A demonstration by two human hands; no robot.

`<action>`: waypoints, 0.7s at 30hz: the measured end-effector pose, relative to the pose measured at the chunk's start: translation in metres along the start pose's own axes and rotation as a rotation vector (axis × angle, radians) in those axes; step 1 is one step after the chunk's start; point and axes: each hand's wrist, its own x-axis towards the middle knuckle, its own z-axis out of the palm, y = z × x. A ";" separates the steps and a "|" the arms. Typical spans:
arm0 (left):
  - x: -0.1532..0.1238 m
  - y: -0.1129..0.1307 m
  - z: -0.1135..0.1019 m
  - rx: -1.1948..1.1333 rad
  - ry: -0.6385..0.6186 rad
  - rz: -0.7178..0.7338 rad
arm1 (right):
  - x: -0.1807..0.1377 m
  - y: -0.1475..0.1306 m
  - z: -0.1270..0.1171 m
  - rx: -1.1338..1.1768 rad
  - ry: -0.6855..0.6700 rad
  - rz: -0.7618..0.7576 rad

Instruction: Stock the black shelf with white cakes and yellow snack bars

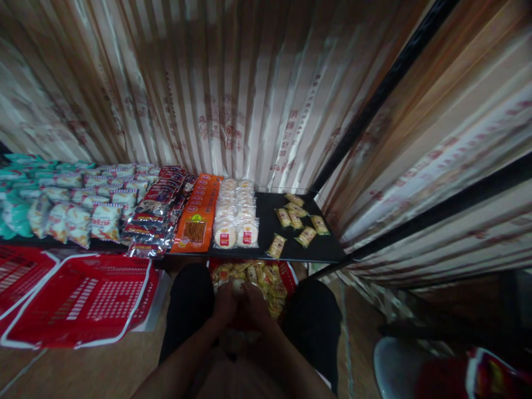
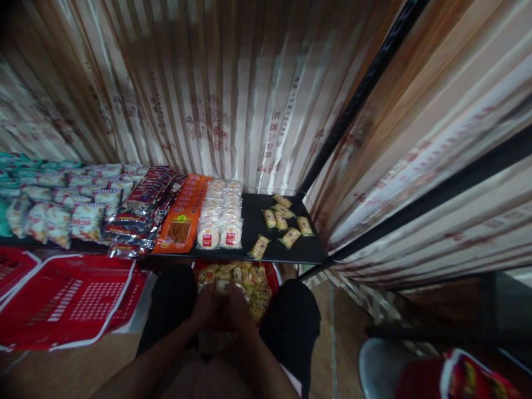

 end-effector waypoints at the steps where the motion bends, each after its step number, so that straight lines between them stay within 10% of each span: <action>1: 0.001 -0.001 0.002 0.010 -0.017 -0.017 | -0.001 0.003 0.002 0.003 -0.029 -0.004; 21: -0.001 0.003 -0.007 -0.048 0.002 0.037 | -0.002 -0.006 -0.021 0.012 -0.031 -0.038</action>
